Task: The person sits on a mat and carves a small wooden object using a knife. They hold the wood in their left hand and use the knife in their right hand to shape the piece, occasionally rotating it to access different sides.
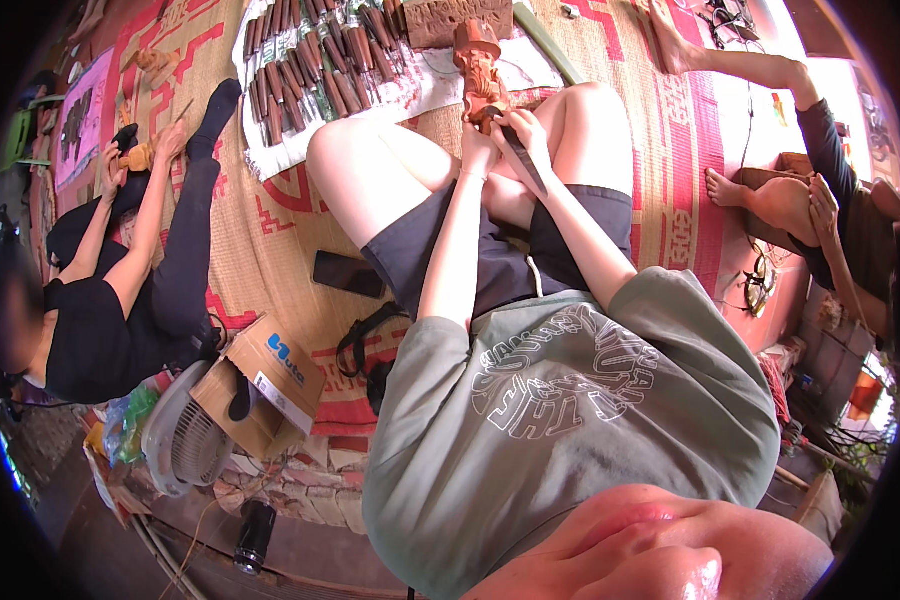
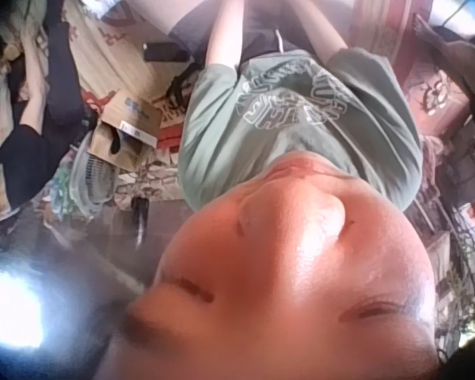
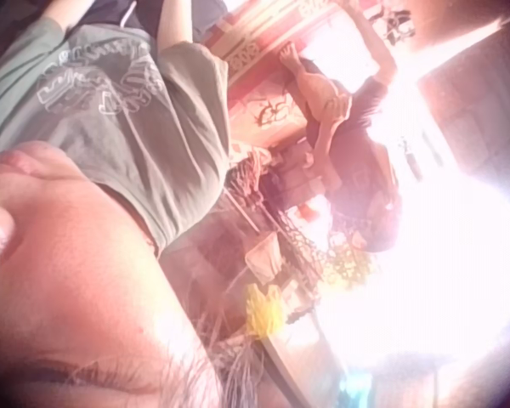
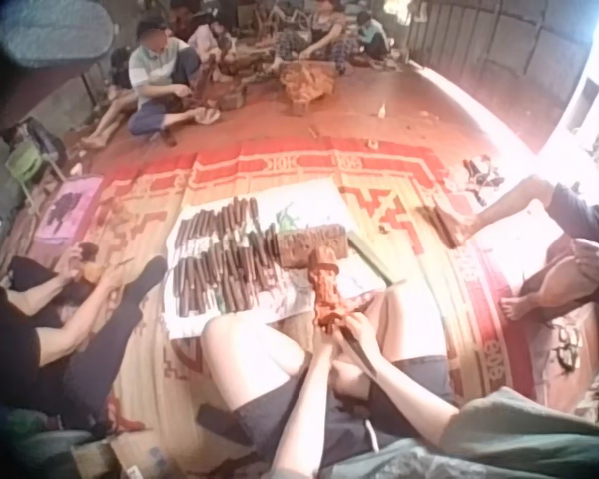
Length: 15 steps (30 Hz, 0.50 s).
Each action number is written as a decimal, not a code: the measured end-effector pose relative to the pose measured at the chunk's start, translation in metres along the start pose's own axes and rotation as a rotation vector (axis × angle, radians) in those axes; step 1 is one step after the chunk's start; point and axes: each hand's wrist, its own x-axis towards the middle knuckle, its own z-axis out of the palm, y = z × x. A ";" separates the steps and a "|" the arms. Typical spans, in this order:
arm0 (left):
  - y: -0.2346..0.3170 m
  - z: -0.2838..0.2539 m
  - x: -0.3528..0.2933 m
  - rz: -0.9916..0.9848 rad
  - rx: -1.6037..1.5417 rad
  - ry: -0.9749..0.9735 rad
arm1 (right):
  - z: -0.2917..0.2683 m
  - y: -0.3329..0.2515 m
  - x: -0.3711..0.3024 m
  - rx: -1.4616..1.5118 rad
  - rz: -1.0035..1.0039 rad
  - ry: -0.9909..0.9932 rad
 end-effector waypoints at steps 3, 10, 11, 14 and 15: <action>0.007 -0.005 -0.002 -0.140 0.152 -0.108 | -0.007 0.001 -0.002 -0.016 0.008 -0.092; 0.021 0.003 -0.005 -0.113 0.006 -0.106 | -0.017 -0.007 0.013 0.223 0.199 -0.130; 0.015 0.004 -0.001 -0.123 0.002 -0.122 | -0.017 -0.005 0.016 0.191 0.171 -0.124; 0.000 0.000 0.001 -0.200 0.020 -0.078 | -0.012 -0.012 0.015 0.092 0.100 -0.122; -0.007 0.000 0.003 -0.198 0.056 -0.068 | -0.013 -0.010 0.014 0.077 0.097 -0.153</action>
